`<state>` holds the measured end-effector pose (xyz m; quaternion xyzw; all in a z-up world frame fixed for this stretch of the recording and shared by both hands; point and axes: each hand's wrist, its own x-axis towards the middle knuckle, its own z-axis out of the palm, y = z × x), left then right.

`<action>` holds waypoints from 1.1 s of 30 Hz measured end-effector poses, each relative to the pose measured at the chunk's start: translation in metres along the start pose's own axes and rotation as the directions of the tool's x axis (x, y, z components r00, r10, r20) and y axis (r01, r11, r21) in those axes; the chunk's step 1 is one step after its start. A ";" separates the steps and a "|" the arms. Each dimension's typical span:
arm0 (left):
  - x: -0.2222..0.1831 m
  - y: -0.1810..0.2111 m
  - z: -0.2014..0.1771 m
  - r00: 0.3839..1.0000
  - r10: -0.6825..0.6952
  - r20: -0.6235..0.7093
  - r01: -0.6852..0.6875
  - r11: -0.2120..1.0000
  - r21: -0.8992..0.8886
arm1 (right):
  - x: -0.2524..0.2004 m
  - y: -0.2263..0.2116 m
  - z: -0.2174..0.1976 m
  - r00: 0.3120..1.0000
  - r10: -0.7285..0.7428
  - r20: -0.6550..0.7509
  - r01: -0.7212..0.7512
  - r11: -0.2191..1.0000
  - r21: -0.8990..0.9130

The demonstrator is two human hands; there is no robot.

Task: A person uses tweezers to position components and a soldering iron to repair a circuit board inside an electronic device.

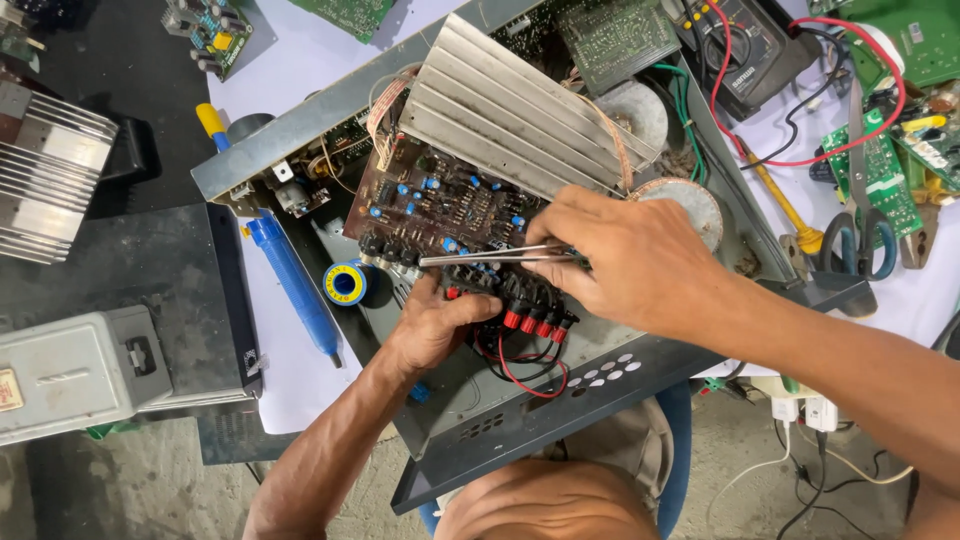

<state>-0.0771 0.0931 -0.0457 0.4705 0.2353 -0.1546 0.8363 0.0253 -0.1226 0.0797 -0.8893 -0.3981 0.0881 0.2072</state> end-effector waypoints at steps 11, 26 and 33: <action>-0.050 0.040 0.074 0.998 0.064 0.010 -0.064 0.937 0.344 | -0.055 -0.028 0.025 0.982 -0.067 -0.176 0.056 0.996 -0.066; -0.063 0.069 0.152 0.865 0.309 0.396 -0.501 0.592 0.632 | -0.096 0.017 -0.023 0.926 0.364 -0.098 -0.227 0.747 0.624; -0.035 0.031 0.158 0.649 0.542 0.534 -0.744 0.304 0.595 | -0.123 0.061 -0.046 0.872 0.485 0.061 -0.366 0.565 0.739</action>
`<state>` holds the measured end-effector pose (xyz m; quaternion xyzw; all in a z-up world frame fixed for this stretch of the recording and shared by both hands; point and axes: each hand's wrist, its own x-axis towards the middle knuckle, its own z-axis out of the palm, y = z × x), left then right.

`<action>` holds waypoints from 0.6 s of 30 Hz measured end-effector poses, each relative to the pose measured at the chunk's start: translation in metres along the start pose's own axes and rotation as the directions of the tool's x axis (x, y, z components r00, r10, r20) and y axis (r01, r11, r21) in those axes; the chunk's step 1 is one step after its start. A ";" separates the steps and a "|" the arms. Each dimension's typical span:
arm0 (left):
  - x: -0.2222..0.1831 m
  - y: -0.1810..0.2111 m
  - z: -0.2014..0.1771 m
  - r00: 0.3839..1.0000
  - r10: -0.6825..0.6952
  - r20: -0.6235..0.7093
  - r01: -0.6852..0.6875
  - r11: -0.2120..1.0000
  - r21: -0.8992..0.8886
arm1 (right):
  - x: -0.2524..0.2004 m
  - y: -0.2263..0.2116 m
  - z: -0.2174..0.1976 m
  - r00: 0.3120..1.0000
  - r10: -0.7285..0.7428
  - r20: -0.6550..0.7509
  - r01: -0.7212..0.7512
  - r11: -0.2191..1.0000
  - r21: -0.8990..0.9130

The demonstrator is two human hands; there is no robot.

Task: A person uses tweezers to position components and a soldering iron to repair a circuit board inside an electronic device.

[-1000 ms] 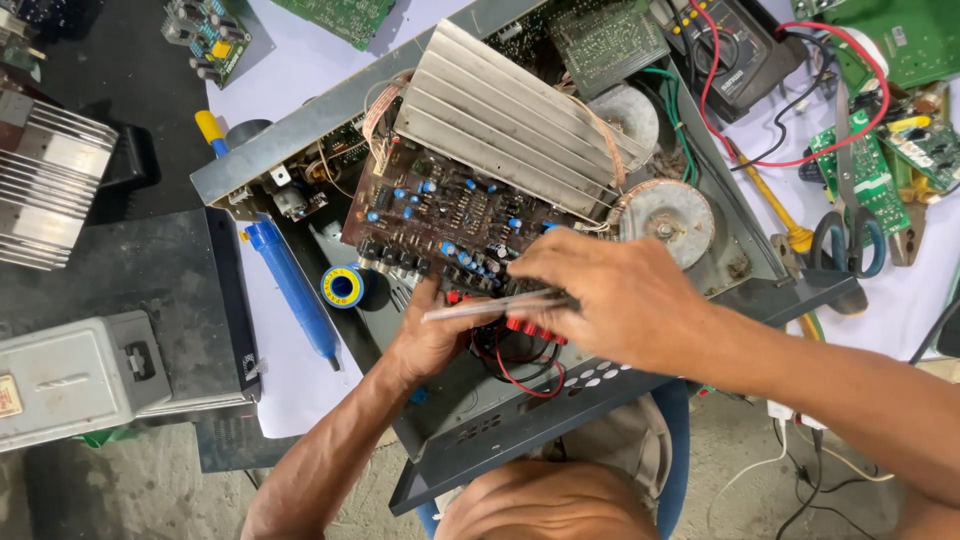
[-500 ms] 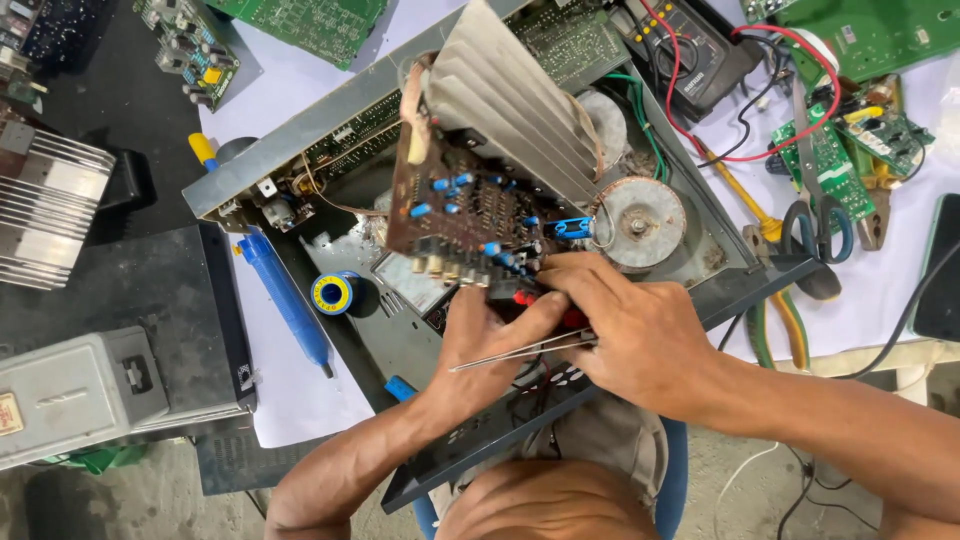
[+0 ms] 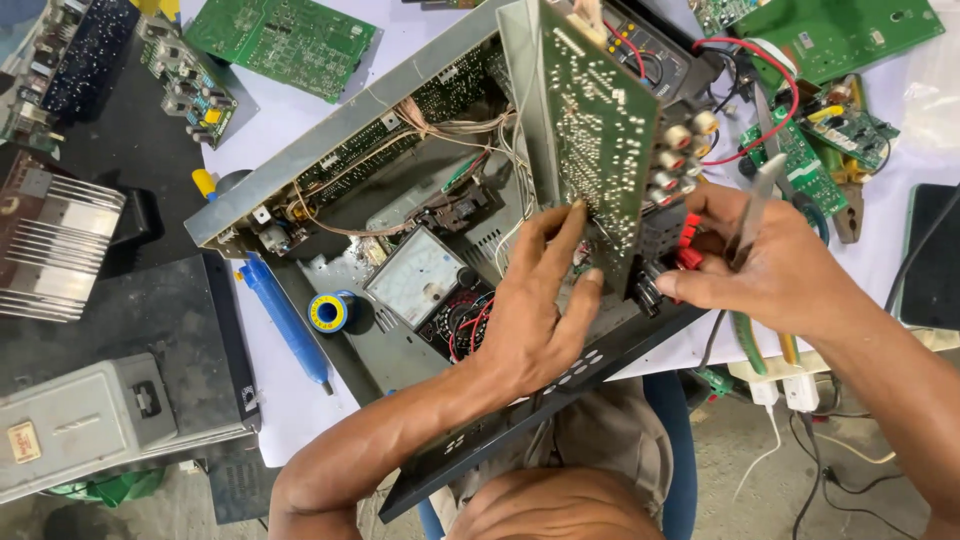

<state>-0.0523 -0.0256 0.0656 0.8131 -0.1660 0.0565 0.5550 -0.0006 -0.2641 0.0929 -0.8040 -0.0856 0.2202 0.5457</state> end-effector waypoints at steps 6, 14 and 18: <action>-0.012 -0.039 0.033 0.950 0.307 -0.053 -0.279 0.913 0.297 | -0.008 -0.029 0.006 0.970 0.241 -0.031 -0.240 0.970 0.036; -0.018 -0.048 0.035 0.955 0.288 -0.066 -0.266 0.937 0.227 | -0.006 -0.031 0.015 0.935 0.328 -0.135 -0.308 0.939 0.150; -0.019 -0.047 0.030 0.923 0.375 -0.082 -0.357 0.917 0.177 | -0.005 -0.014 0.009 0.944 0.281 -0.174 -0.267 0.958 0.101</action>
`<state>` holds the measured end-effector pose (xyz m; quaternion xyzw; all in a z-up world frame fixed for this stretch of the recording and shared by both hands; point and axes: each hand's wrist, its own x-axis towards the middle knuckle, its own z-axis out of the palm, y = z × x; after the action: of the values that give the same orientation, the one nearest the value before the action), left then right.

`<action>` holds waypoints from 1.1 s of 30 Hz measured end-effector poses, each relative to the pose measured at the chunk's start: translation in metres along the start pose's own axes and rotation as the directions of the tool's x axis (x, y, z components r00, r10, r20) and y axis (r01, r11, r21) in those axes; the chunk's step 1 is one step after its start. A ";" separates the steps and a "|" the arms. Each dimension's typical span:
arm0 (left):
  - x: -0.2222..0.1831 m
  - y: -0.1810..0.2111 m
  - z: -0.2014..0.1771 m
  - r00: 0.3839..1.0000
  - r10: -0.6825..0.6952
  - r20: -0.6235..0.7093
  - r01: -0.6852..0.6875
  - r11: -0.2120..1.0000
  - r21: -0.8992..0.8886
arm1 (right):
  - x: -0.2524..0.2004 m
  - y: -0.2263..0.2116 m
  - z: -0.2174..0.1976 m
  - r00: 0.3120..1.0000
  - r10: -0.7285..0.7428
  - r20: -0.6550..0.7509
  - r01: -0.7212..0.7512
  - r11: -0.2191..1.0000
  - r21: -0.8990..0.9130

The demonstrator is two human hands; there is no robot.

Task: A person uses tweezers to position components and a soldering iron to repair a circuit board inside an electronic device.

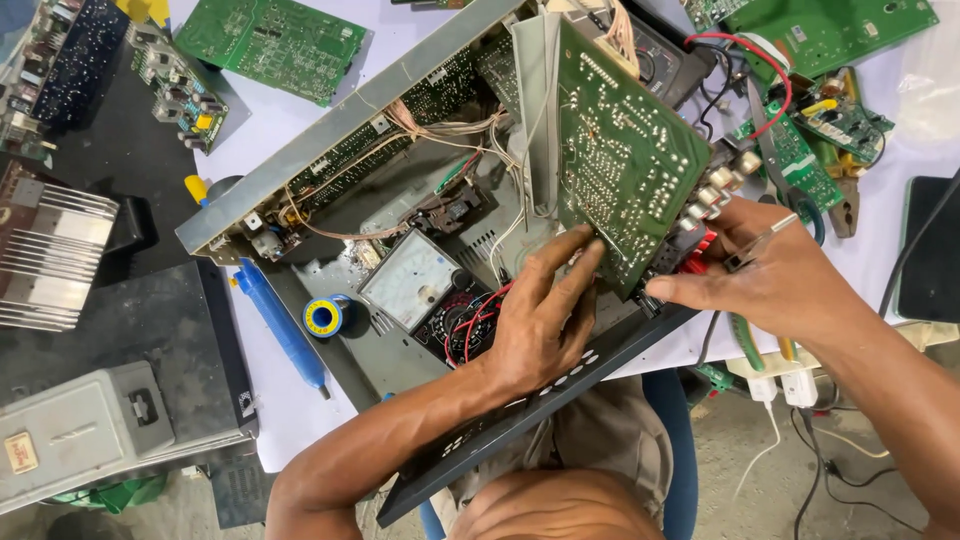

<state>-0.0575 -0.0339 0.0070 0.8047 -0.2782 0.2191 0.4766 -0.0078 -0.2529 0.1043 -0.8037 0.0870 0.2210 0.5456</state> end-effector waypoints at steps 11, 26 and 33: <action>0.032 0.002 -0.005 0.955 -0.274 -0.115 0.242 0.942 -0.234 | 0.009 0.026 -0.004 0.997 -0.079 0.026 0.078 0.996 0.040; 0.024 -0.021 0.001 0.975 0.172 -0.140 -0.174 0.985 -0.006 | 0.007 0.022 -0.001 0.994 -0.109 0.020 0.108 0.994 0.030; 0.030 -0.023 -0.003 0.949 0.288 -0.126 -0.275 0.955 0.112 | 0.006 0.018 -0.002 0.992 -0.119 0.031 0.119 0.993 0.015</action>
<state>-0.0205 -0.0291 0.0124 0.7606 -0.3455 0.3537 0.4209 -0.0093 -0.2608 0.0871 -0.8004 0.0317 0.2001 0.5642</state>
